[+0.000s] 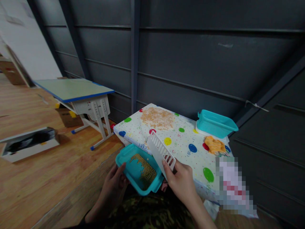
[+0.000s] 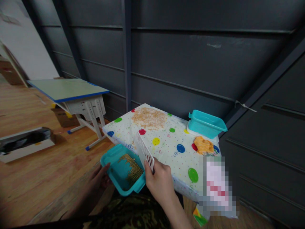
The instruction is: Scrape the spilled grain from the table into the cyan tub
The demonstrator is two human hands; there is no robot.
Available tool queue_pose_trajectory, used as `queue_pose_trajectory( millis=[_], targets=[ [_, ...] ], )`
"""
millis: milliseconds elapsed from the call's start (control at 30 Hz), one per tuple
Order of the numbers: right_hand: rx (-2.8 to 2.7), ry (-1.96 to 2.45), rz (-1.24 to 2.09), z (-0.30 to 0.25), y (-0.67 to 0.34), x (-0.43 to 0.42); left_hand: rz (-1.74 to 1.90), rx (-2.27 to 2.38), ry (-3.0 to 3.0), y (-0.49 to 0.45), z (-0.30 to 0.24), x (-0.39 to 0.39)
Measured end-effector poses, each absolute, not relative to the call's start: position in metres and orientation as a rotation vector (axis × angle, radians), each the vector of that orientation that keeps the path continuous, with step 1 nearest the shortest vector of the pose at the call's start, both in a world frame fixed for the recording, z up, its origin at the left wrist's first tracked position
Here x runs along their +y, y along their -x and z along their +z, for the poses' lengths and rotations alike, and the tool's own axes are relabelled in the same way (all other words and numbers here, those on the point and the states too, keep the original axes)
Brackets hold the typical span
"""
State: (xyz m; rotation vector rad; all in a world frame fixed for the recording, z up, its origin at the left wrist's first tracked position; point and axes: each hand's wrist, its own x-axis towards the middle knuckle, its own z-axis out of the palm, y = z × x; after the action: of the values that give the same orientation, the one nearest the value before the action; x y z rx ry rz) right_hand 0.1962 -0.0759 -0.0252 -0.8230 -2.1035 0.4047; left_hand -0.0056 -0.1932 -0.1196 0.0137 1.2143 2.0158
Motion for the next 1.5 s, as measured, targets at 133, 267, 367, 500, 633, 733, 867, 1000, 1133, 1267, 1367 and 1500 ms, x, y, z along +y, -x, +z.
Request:
queue_pose_trajectory(
  millis=[133,267,367,500,633,733,867,1000,1133,1267,1367,1500],
  targets=[
    [-2.112,0.823,0.393,-0.025,-0.196,-0.076,2.024,1.199,0.011,0.006,-0.121,-0.193],
    [-2.121,0.782,0.412,-0.023,-0.195,-0.075,2.010,1.204,-0.022,0.008,-0.124,-0.193],
    [-2.113,0.773,0.458,-0.021,-0.196,-0.074,2.002,1.210,-0.031,0.010,-0.126,-0.193],
    [-2.102,0.783,0.580,-0.019,-0.197,-0.073,2.032,1.208,-0.015,0.010,-0.128,-0.192],
    [-2.044,0.811,0.626,-0.017,-0.195,-0.069,2.010,1.206,-0.010,0.010,-0.129,-0.193],
    [-2.010,0.851,0.582,-0.019,-0.192,-0.063,2.009,1.198,-0.012,0.008,-0.124,-0.194],
    [-2.059,0.846,0.525,-0.025,-0.187,-0.057,2.042,1.180,0.015,0.002,-0.111,-0.195],
    [-2.117,0.799,0.522,-0.025,-0.187,-0.059,2.046,1.178,0.018,0.003,-0.108,-0.195],
    [-2.211,0.722,0.529,-0.019,-0.193,-0.069,2.034,1.206,0.015,0.009,-0.114,-0.194],
    [-2.178,0.688,0.528,-0.013,-0.196,-0.067,2.050,1.191,-0.014,0.013,-0.117,-0.195],
    [-2.090,0.762,0.493,-0.011,-0.194,-0.051,2.052,1.197,-0.031,0.015,-0.120,-0.195],
    [-2.026,0.924,0.397,-0.011,-0.193,-0.019,2.036,1.234,-0.015,0.015,-0.122,-0.195]
  ],
)
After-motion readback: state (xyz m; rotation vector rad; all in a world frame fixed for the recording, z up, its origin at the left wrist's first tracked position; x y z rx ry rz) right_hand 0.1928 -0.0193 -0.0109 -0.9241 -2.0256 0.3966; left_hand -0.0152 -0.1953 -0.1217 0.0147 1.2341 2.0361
